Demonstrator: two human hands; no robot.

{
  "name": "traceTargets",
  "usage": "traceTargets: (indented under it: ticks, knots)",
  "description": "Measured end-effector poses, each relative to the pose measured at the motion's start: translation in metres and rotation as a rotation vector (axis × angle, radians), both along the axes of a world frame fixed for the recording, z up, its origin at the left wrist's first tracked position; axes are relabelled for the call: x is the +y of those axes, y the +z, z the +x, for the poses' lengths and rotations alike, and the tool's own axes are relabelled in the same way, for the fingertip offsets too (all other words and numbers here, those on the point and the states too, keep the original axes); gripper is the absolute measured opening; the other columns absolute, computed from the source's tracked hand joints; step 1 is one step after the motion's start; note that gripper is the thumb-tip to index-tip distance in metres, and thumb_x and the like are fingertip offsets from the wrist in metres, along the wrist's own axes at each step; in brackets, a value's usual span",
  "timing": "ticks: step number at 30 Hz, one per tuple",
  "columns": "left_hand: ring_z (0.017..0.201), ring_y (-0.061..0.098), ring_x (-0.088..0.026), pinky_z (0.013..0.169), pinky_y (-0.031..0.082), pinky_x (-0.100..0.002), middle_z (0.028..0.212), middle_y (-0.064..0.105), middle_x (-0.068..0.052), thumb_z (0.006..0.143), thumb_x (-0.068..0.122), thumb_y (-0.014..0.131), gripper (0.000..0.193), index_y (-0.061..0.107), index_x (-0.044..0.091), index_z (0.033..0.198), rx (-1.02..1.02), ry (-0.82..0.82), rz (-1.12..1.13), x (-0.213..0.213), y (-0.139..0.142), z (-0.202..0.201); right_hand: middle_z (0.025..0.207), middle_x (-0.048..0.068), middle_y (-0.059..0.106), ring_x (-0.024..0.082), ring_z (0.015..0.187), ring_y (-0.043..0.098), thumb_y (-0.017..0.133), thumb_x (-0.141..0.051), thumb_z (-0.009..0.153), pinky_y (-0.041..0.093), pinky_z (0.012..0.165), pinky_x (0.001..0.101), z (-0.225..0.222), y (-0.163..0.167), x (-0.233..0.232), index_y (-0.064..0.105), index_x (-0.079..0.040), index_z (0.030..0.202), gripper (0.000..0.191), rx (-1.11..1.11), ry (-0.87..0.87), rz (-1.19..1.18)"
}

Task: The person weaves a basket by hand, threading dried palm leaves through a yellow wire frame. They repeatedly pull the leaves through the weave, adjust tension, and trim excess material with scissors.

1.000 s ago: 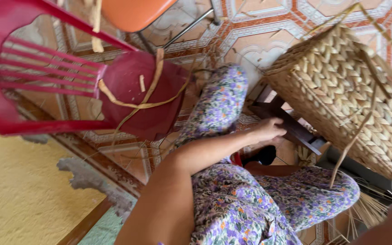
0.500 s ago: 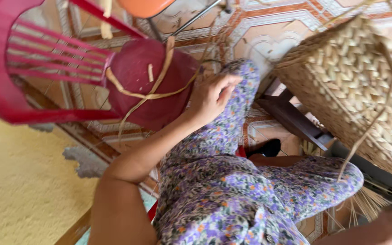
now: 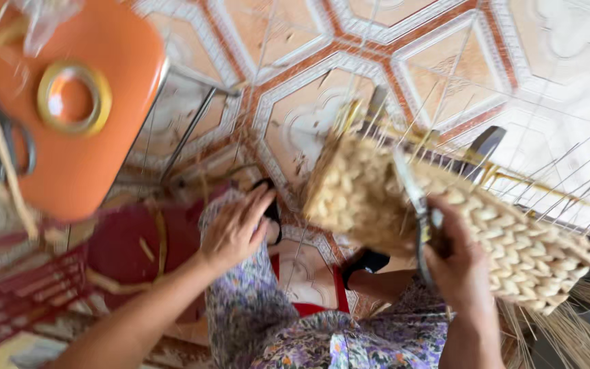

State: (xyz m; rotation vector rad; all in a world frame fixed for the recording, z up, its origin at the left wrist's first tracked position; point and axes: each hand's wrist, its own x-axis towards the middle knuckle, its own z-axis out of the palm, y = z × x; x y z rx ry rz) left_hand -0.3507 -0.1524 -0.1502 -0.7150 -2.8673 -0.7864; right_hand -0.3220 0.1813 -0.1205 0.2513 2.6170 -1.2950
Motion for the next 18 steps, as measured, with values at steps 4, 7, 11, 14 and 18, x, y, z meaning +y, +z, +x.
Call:
traceTargets:
  ticks: [4, 7, 11, 14, 18]
  knots:
    - [0.110, 0.066, -0.031, 0.093, 0.058, -0.042, 0.148, 0.051, -0.022, 0.091, 0.015, 0.066, 0.062, 0.042, 0.013, 0.148, -0.089, -0.075, -0.004, 0.018, 0.019, -0.039, 0.082, 0.003, 0.061, 0.010, 0.067, 0.051, 0.076, 0.009, 0.077, 0.045, 0.057, 0.0257, -0.017, 0.007, -0.003, 0.057, -0.018, 0.144, 0.074, -0.228, -0.105, -0.004]
    - [0.102, 0.071, -0.029, 0.080, 0.061, -0.039, 0.142, 0.058, -0.018, 0.090, 0.011, 0.064, 0.057, 0.048, 0.015, 0.145, -0.166, -0.073, 0.010, 0.030, 0.041, -0.057, 0.084, 0.001, 0.065, 0.010, 0.065, 0.053, 0.075, 0.005, 0.076, 0.048, 0.058, 0.0245, -0.031, 0.031, -0.018, 0.055, -0.019, 0.143, 0.074, -0.186, -0.122, -0.010]
    - [0.087, 0.074, -0.028, 0.071, 0.062, -0.039, 0.116, 0.070, -0.011, 0.093, 0.011, 0.064, 0.047, 0.055, 0.014, 0.139, -0.341, 0.023, 0.073, 0.036, 0.074, -0.064, 0.089, 0.004, 0.068, 0.013, 0.071, 0.062, 0.074, -0.002, 0.077, 0.053, 0.063, 0.0294, -0.065, 0.078, -0.046, 0.053, -0.018, 0.142, 0.070, 0.018, -0.037, 0.116]
    - [0.080, 0.073, -0.029, 0.069, 0.061, -0.041, 0.107, 0.073, -0.012, 0.094, 0.015, 0.065, 0.038, 0.057, 0.015, 0.131, -0.429, 0.100, 0.073, 0.030, 0.111, -0.063, 0.082, 0.008, 0.066, 0.019, 0.066, 0.063, 0.073, -0.005, 0.080, 0.052, 0.061, 0.0356, -0.090, 0.125, -0.072, 0.054, -0.020, 0.142, 0.067, -0.031, -0.021, 0.208]
    - [0.079, 0.073, -0.026, 0.060, 0.062, -0.039, 0.123, 0.068, -0.014, 0.098, 0.015, 0.057, 0.049, 0.045, 0.014, 0.145, -0.746, 0.221, 0.081, 0.011, 0.175, -0.047, 0.076, 0.008, 0.061, 0.021, 0.064, 0.061, 0.072, -0.008, 0.085, 0.051, 0.060, 0.0371, -0.111, 0.192, -0.110, 0.053, -0.020, 0.144, 0.063, 0.025, 0.089, 0.220]
